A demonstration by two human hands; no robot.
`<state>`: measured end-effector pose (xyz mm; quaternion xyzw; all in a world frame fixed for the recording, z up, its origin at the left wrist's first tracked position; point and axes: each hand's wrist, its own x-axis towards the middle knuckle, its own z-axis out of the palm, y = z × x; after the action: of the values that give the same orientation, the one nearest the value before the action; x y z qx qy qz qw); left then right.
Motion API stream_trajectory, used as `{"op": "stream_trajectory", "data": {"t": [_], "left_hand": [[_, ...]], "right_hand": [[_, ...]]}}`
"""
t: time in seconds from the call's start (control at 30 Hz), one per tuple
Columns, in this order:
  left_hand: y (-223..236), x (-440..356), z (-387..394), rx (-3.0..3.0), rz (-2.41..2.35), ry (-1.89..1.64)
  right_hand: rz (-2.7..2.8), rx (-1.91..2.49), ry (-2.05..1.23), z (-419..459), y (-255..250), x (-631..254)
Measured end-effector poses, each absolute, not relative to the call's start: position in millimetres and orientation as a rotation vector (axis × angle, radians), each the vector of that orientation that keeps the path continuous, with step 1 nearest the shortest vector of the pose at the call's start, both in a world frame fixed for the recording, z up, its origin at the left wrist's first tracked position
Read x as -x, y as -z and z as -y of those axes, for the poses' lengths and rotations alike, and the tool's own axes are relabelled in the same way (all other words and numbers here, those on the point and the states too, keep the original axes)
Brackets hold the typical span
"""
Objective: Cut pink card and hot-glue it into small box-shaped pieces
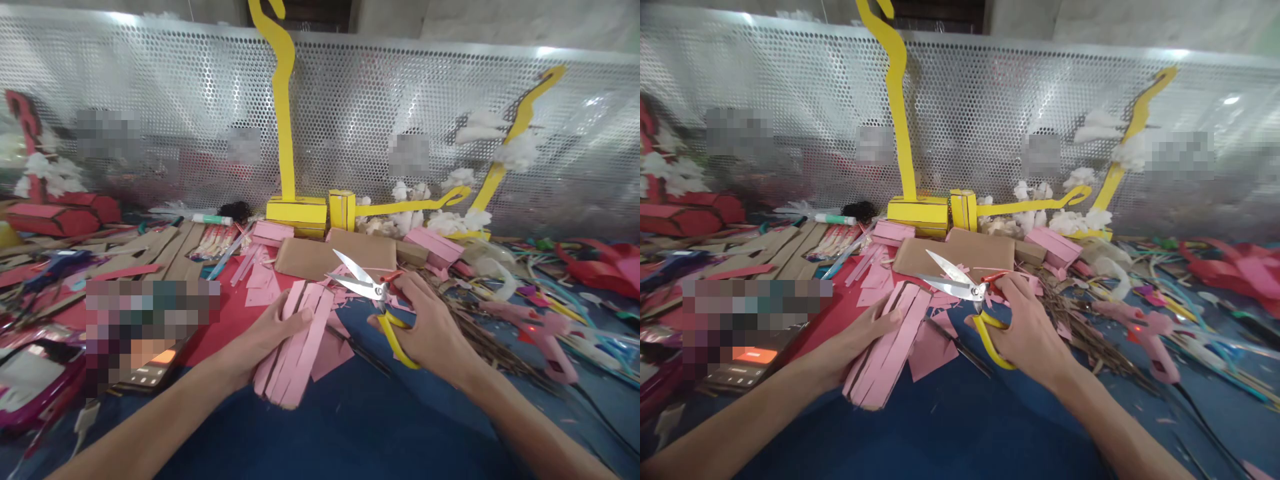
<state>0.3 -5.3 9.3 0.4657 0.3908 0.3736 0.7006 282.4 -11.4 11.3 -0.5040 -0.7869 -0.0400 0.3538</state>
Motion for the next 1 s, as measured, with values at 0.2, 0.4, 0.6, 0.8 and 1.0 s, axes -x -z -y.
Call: {"op": "stream_trajectory", "data": {"t": [0.2,0.4,0.6,0.8,1.0], "left_hand": [[-3.8,4.7,1.5,-0.751,-0.973,-0.819],[11.6,12.2,-8.6,-0.648,-0.842,-0.729],[6.1,9.2,-10.6,-0.606,-0.751,-0.766],[-6.4,-3.8,1.3,-0.714,-0.867,-0.758],[-4.0,-11.1,18.8,-1.366,-0.648,-0.922]], "right_hand": [[2.039,1.348,0.096,10.0,-9.3,-279.9],[2.095,1.449,0.082,-4.4,6.8,-287.3],[2.174,1.504,0.044,-12.4,23.2,-296.3],[2.143,1.364,-0.071,-0.1,8.8,-287.6],[2.092,1.093,-0.747,36.8,-6.8,-253.8]]}}
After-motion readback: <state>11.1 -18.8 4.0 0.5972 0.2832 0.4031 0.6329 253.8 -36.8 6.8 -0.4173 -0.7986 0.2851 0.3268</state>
